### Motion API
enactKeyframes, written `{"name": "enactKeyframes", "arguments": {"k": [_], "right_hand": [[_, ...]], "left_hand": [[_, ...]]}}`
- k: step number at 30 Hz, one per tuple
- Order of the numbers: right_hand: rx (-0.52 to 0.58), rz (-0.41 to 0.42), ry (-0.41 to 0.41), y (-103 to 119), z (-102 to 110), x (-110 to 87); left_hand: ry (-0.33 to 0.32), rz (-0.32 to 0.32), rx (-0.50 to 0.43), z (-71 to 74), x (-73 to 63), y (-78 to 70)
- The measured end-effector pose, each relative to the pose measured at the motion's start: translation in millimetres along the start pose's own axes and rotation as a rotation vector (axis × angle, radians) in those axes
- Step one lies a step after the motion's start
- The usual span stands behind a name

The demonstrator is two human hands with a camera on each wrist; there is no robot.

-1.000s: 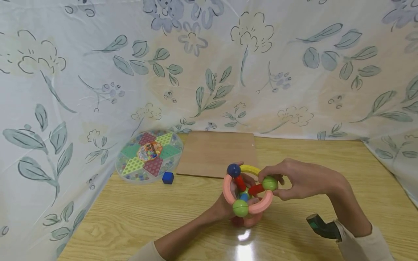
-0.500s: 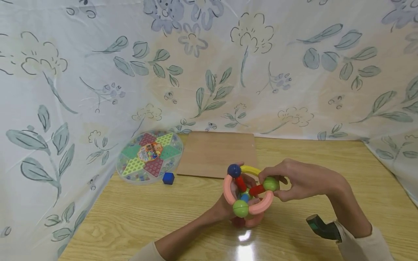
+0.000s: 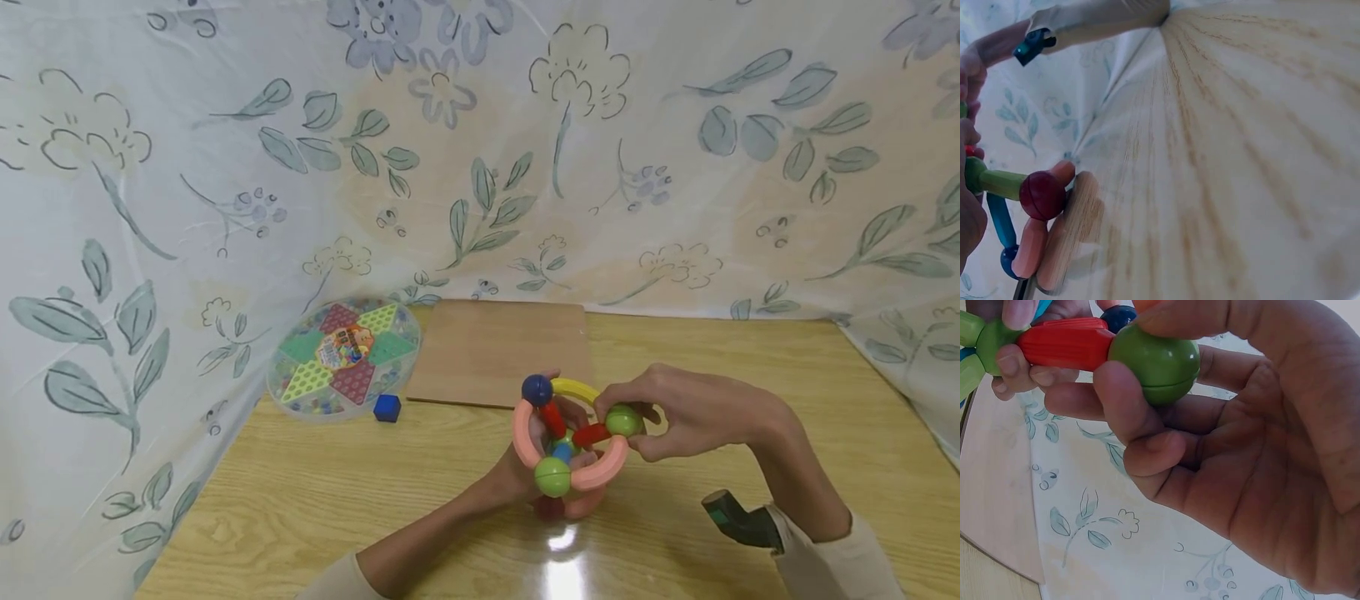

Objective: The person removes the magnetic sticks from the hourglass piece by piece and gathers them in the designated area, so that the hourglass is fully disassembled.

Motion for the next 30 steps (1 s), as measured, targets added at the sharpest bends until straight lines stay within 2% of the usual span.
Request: {"name": "enactKeyframes", "arguments": {"k": [11, 16, 23, 30], "right_hand": [[0.019, -0.036, 0.004, -1, 2, -3.6], [-0.009, -0.053, -0.048, -1, 12, -17.4], [-0.056, -0.024, -0.116, 0, 21, -30.2], [-0.11, -0.052, -0.179, -2, 27, -38.8]], "left_hand": [[0.003, -0.024, -0.003, 0.2, 1.1, -1.1], [-0.012, -0.044, -0.013, 1.5, 0.3, -4.2], [-0.028, -0.019, -0.014, 1.2, 0.2, -3.6], [-0.026, -0.049, 0.027, 2.8, 0.8, -1.8]]}}
Point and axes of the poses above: each hand's wrist, its own x-axis towards the middle knuckle, its own z-axis out of the back of the hand, y = z × x, the point moved 6 cm from there along x, towards the middle knuckle, and after that the axes turned 8 degrees about y, right-handed, at the moved point
